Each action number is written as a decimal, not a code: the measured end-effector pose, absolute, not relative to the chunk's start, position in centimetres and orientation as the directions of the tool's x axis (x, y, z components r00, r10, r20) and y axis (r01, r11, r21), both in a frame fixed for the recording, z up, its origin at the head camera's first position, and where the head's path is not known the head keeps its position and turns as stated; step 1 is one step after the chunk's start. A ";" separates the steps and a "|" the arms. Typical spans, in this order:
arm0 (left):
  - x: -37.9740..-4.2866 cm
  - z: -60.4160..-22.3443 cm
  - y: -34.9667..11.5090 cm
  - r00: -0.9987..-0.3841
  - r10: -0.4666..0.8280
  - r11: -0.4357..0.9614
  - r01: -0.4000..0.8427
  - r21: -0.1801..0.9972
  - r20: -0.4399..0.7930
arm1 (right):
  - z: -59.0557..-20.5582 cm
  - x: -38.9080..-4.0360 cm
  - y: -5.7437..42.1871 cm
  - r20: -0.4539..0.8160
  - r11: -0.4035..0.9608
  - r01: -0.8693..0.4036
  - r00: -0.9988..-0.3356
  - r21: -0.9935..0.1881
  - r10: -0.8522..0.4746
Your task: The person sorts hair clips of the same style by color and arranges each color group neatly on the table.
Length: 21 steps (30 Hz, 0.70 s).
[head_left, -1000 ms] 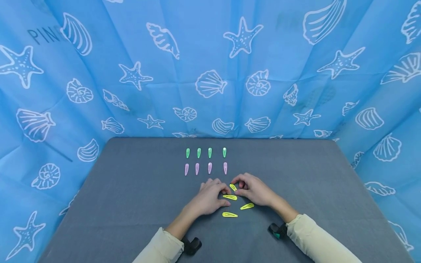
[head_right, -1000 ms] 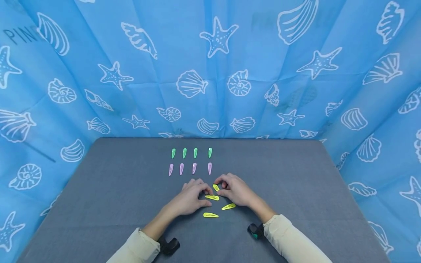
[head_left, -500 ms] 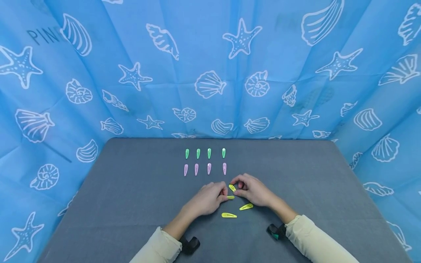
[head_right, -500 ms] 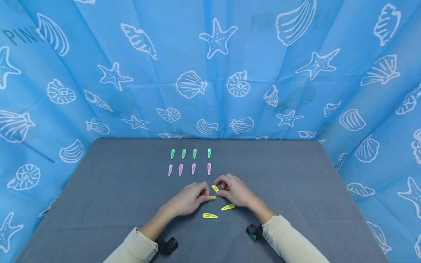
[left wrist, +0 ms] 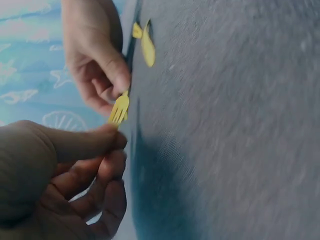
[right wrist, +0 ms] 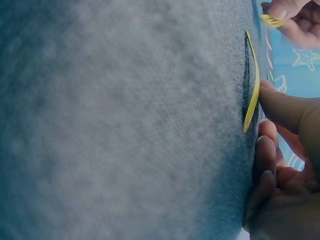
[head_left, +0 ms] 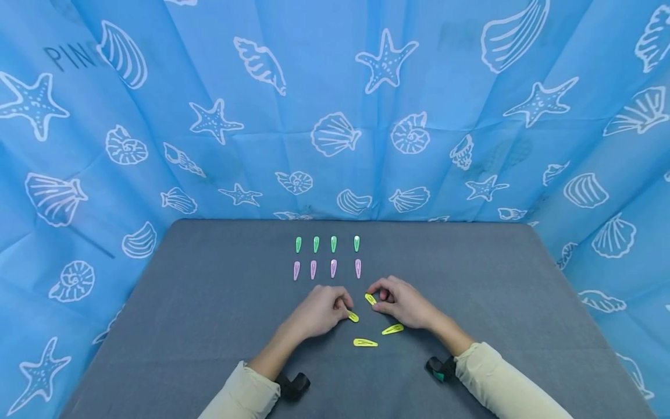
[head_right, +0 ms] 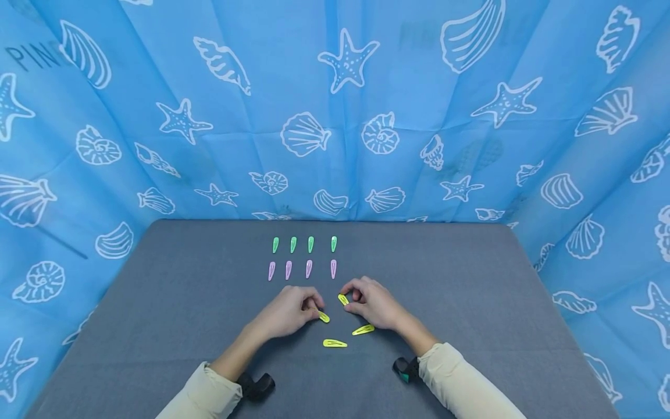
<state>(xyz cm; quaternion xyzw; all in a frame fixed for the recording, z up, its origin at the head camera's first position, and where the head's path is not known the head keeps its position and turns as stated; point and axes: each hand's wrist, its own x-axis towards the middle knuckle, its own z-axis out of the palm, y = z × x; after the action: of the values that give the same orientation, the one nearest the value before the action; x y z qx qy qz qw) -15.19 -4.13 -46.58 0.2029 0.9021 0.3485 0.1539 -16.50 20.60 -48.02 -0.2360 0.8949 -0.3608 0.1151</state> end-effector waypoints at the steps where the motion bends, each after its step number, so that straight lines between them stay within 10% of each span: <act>1: -15.2 -46.4 -4.4 -0.875 0.467 0.685 0.266 0.679 -0.129 | -48.0 -16.5 20.6 -0.043 0.632 -0.333 -0.863 -0.699 -0.503; 21: -17.1 -46.8 -14.1 -0.974 0.204 0.678 0.069 0.732 -0.097 | -48.0 -16.5 20.3 -0.041 0.631 -0.339 -0.861 -0.698 -0.507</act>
<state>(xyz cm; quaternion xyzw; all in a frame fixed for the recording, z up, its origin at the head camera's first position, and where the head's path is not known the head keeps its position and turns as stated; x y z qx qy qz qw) -17.09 -14.12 -46.79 0.0749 0.9120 0.3941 0.0857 -16.47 20.29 -48.04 -0.2362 0.8954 -0.3588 0.1174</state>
